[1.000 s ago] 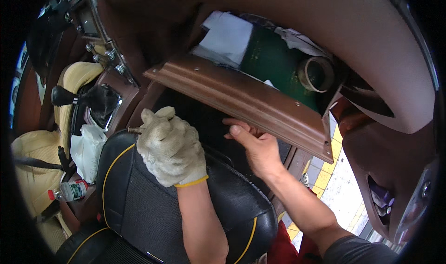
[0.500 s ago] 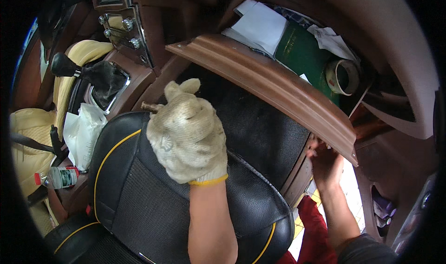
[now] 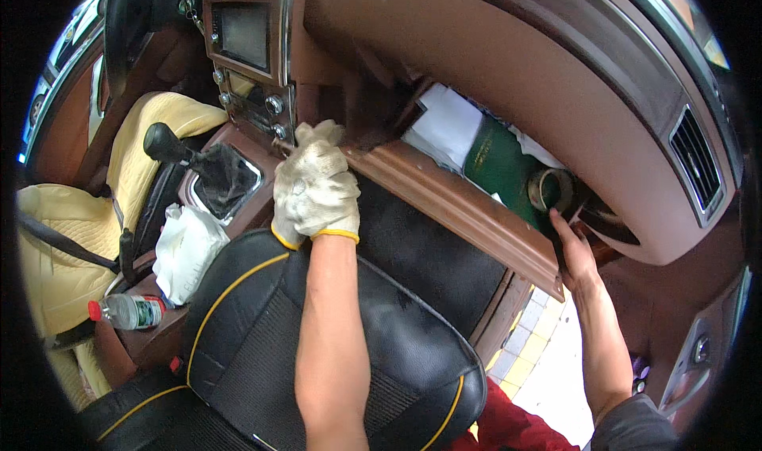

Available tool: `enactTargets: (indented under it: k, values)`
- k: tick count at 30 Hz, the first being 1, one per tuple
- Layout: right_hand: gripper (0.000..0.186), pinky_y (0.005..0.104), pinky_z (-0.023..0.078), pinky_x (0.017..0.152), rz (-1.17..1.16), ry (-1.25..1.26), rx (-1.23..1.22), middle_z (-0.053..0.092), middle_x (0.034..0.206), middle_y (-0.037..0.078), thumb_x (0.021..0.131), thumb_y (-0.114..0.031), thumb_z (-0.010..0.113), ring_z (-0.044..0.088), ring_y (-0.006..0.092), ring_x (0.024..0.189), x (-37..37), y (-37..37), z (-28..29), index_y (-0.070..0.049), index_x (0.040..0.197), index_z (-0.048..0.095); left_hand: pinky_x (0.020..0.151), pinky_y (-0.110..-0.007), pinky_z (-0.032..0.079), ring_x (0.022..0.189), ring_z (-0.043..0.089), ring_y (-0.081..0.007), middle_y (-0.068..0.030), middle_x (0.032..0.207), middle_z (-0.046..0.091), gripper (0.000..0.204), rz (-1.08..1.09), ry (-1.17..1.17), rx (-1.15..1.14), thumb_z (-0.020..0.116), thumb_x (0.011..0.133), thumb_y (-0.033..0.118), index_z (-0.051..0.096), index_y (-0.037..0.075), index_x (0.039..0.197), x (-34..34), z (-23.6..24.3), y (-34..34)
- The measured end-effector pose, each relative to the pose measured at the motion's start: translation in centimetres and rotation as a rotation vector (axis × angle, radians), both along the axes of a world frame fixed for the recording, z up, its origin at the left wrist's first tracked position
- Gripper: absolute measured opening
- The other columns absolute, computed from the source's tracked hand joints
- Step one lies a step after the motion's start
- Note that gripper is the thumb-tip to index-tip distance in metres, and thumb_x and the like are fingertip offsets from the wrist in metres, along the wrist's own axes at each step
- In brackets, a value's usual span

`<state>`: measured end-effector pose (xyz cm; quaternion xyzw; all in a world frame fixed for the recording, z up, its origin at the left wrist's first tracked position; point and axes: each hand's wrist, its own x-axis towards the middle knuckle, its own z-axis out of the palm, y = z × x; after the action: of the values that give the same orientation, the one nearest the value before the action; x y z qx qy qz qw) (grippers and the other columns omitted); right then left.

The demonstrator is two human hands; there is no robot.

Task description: The person removes a dashboard trim panel from the passenger side of an orange pickup truck, then walks to a white car on a lift. Under the white car, the person uses a hammer and punch to tap a bolt, then uses an impact wrench to remove bolts from the undercarriage.

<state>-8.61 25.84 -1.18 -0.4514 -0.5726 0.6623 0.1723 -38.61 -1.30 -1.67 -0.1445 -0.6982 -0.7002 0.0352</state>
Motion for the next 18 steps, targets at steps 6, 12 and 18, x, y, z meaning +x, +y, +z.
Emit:
enactTargets:
  k: [6, 12, 18]
  values:
    - [0.092, 0.0395, 0.031, 0.127, -0.073, -0.312, 0.156, 0.048, 0.165, 0.021, 0.103, -0.057, 0.069, 0.043, 0.0299, 0.153, -1.7, -0.7, 0.3, 0.008, 0.161, 0.042, 0.084, -0.032, 0.053, 0.08, 0.067, -0.019, -0.0094, 0.088, 0.079, 0.065, -0.016, 0.133, -0.247, 0.04, 0.12, 0.037, 0.079, -0.001, 0.084, -2.4, 0.6, 0.3]
    - [0.092, 0.0402, 0.03, 0.128, -0.159, -0.451, 0.226, 0.049, 0.166, 0.017, 0.103, -0.065, 0.065, 0.045, 0.0309, 0.154, -0.6, -0.4, -1.2, 0.003, 0.162, 0.044, 0.09, -0.037, 0.054, 0.085, 0.066, -0.0215, -0.0072, 0.087, 0.066, 0.035, -0.08, -0.029, 0.204, 0.055, 0.115, 0.029, 0.066, 0.003, 0.094, -2.3, -2.0, 1.0]
    - [0.068, 0.0367, 0.051, 0.105, -0.126, -0.256, 0.144, 0.066, 0.142, 0.013, 0.111, -0.054, 0.057, 0.065, 0.0208, 0.121, 0.0, 0.0, -2.2, 0.001, 0.151, 0.057, 0.093, -0.04, 0.055, 0.087, 0.067, -0.0253, -0.0075, 0.088, 0.067, 0.034, -0.014, 0.207, 0.075, 0.058, 0.114, 0.031, 0.07, 0.005, 0.097, -3.0, -4.2, 0.9]
